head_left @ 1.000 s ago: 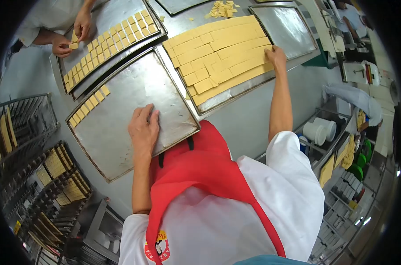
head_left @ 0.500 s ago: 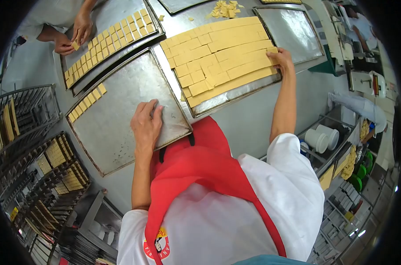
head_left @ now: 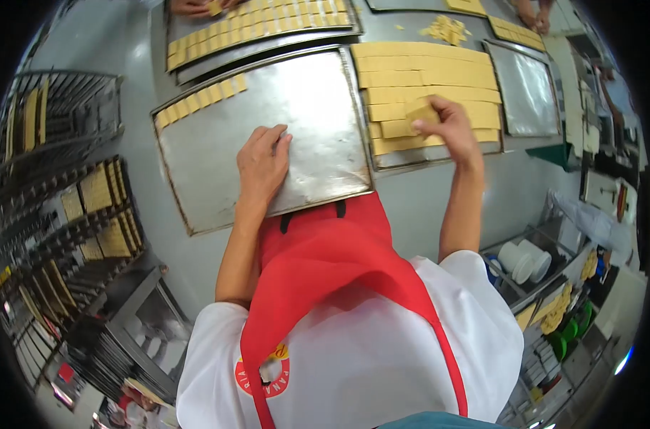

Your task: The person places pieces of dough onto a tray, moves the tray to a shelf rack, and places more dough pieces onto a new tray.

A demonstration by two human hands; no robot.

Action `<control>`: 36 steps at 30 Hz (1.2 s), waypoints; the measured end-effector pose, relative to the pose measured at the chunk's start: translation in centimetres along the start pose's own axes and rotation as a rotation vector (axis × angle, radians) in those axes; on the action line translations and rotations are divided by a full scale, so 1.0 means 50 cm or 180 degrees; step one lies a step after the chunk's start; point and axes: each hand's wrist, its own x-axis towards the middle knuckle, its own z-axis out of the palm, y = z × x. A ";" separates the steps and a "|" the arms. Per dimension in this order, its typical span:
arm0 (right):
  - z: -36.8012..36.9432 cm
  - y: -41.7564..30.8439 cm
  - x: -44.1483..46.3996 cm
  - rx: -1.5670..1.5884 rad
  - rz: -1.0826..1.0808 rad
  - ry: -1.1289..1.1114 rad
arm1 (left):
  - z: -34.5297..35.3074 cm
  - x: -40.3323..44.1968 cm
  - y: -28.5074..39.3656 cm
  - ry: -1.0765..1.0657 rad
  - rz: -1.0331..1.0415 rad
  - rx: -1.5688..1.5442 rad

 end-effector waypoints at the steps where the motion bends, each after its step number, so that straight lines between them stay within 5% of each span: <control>1: 0.070 0.005 0.013 -0.0163 -0.0251 -0.0309 | -0.013 0.001 -0.010 0.0084 -0.0060 -0.0003; 6: 0.295 -0.001 0.049 -0.0989 -0.0061 -0.0711 | -0.066 0.005 -0.056 0.0369 -0.0127 -0.0047; 9: 0.369 -0.015 0.049 0.0581 -0.0045 -0.0288 | -0.084 0.012 -0.072 0.0178 -0.0137 -0.0302; 15: 0.441 -0.005 0.068 0.1299 -0.0312 -0.0505 | -0.064 0.038 -0.073 -0.0952 -0.0929 -0.3029; 21: 0.477 -0.004 0.071 0.1918 0.0005 0.0058 | -0.073 0.066 -0.092 -0.0987 -0.1077 -0.3575; 31: 0.495 -0.021 0.102 0.1029 -0.0609 0.0145 | -0.042 0.111 -0.102 -0.1081 -0.1658 -0.2857; 36: 0.489 -0.008 0.128 0.1194 -0.0629 0.0018 | -0.032 0.126 -0.113 -0.0789 -0.1241 -0.2677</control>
